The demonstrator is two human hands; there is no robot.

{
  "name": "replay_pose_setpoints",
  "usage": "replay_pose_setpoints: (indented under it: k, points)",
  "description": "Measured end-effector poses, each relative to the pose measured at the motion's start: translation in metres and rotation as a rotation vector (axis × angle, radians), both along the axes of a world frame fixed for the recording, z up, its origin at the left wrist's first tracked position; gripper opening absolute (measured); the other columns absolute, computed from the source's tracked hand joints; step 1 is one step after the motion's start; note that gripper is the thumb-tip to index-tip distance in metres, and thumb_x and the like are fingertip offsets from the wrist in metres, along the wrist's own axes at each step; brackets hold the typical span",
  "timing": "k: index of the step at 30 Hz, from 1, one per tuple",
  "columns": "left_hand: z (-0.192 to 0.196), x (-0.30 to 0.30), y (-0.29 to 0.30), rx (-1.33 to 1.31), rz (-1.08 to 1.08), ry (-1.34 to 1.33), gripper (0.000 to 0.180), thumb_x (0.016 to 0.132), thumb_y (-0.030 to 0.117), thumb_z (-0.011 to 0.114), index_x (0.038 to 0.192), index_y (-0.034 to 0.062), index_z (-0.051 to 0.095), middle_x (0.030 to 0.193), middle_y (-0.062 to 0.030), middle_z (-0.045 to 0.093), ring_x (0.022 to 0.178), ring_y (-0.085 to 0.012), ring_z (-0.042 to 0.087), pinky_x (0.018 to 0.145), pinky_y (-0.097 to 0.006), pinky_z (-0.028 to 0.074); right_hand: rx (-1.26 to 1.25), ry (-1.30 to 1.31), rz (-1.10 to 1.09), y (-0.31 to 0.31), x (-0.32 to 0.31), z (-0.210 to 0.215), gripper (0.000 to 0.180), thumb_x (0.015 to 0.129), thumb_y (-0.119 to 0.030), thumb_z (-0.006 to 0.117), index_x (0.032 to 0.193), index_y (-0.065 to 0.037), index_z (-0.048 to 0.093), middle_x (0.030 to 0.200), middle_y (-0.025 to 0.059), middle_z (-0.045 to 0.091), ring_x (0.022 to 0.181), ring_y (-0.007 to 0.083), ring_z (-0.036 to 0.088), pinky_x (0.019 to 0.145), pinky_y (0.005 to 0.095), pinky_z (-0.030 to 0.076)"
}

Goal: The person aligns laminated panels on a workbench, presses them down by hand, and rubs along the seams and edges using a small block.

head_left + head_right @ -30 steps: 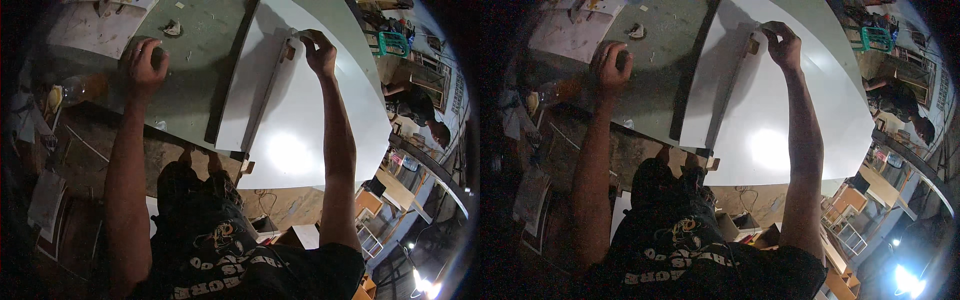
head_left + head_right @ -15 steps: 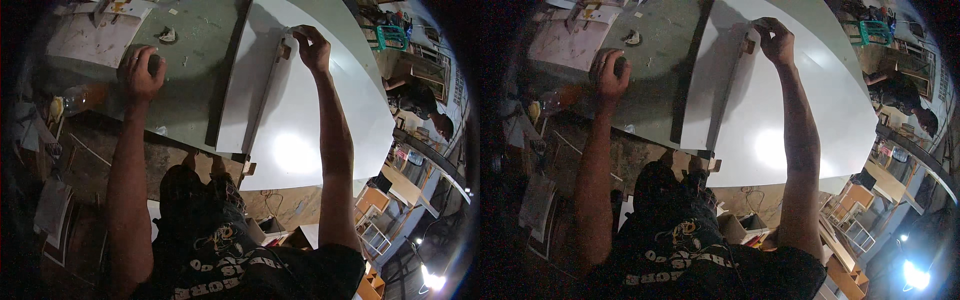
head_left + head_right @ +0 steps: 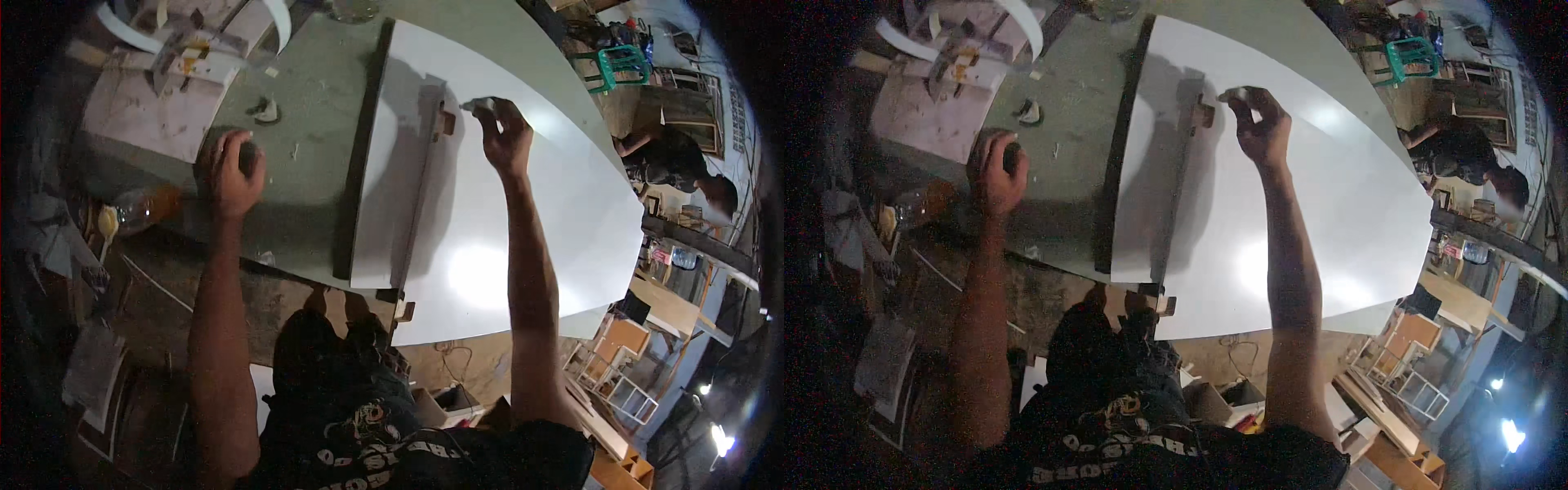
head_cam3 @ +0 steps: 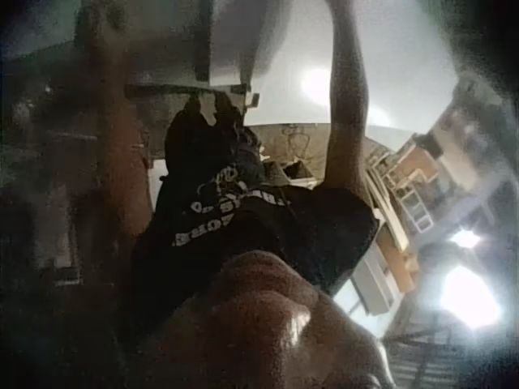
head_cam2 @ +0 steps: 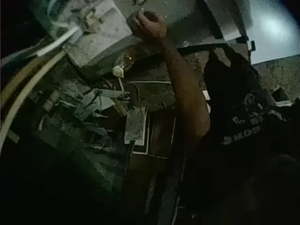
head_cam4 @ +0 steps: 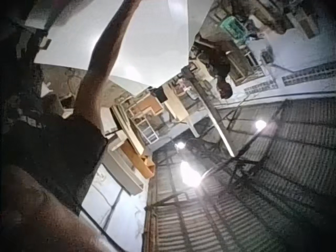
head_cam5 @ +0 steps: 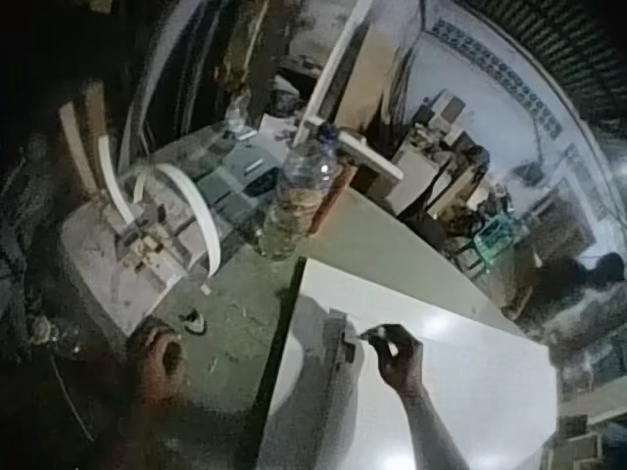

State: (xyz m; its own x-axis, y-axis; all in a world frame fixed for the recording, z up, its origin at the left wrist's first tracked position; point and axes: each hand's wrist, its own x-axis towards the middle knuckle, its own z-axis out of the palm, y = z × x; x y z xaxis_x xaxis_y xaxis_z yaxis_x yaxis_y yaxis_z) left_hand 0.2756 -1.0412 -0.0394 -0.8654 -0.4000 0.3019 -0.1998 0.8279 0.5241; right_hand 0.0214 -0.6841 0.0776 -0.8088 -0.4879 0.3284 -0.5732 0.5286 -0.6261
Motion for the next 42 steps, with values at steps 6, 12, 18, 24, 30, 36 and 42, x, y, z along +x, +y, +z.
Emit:
replay_pose_setpoints:
  k: [6,12,18,24,30,36,42]
  points:
    - [0.001,0.011,-0.010,0.007,0.066,-0.115,0.040,0.092,0.033,0.068,0.124,0.0099,0.061,0.124,-0.0142,0.061,0.120,-0.0351,0.057,0.104,-0.053,0.041,-0.636,-0.155,-0.409,0.062,0.093,0.007,0.015,0.097,-0.007,0.064,0.107,0.004,0.065,0.099,0.0086,0.067,0.092,0.0147,0.063,0.079,0.0293,0.051]
    - [0.003,0.013,-0.006,0.023,0.021,-0.070,0.050,0.093,0.041,0.068,0.132,0.0115,0.059,0.127,-0.0146,0.060,0.122,-0.0368,0.055,0.105,-0.053,0.039,-0.728,-0.250,-0.824,0.178,0.198,0.019,0.025,0.101,-0.024,0.060,0.117,-0.007,0.066,0.107,0.0058,0.073,0.097,0.0132,0.060,0.082,0.0307,0.045]
    - [0.020,-0.010,0.042,0.463,-0.243,-0.009,0.061,0.090,0.038,0.073,0.140,0.0084,0.053,0.139,-0.0162,0.052,0.130,-0.0339,0.048,0.109,-0.052,0.037,-0.638,-0.155,-1.066,0.277,0.314,0.038,0.022,0.105,-0.023,0.057,0.118,-0.007,0.066,0.113,0.0066,0.070,0.095,0.0149,0.060,0.078,0.0290,0.048]
    - [0.064,-0.187,0.108,0.270,-0.628,0.117,0.085,0.082,0.037,0.081,0.147,0.0019,0.039,0.140,-0.0226,0.047,0.133,-0.0377,0.044,0.111,-0.050,0.035,-0.815,-0.164,-1.290,0.261,0.440,0.042,0.021,0.104,-0.021,0.058,0.116,-0.005,0.066,0.110,0.0073,0.067,0.101,0.0167,0.062,0.079,0.0283,0.049]
    - [0.057,-0.286,0.144,0.096,-0.729,0.001,0.101,0.074,0.042,0.085,0.150,0.0018,0.033,0.150,-0.0256,0.039,0.141,-0.0421,0.035,0.117,-0.051,0.032,-0.399,-0.175,-1.594,0.203,0.494,0.042,0.030,0.100,-0.024,0.064,0.119,0.000,0.066,0.114,0.0104,0.065,0.105,0.0217,0.062,0.084,0.0354,0.052]
    - [0.041,-0.307,0.125,0.059,-0.711,-0.055,0.106,0.073,0.045,0.086,0.152,0.0014,0.031,0.152,-0.0258,0.035,0.143,-0.0416,0.034,0.118,-0.052,0.031,-0.629,-0.202,-1.785,0.188,0.506,0.060,0.034,0.101,-0.024,0.064,0.126,-0.001,0.061,0.114,0.0120,0.064,0.102,0.0216,0.062,0.081,0.0348,0.051]
    - [0.028,-0.300,0.118,0.428,-0.629,-0.032,0.104,0.075,0.046,0.085,0.150,-0.0008,0.031,0.145,-0.0276,0.039,0.138,-0.0392,0.038,0.114,-0.051,0.033,-0.746,-0.107,-1.743,0.200,0.522,0.047,0.030,0.099,-0.022,0.066,0.121,-0.003,0.060,0.107,0.0109,0.064,0.095,0.0212,0.062,0.075,0.0356,0.050]
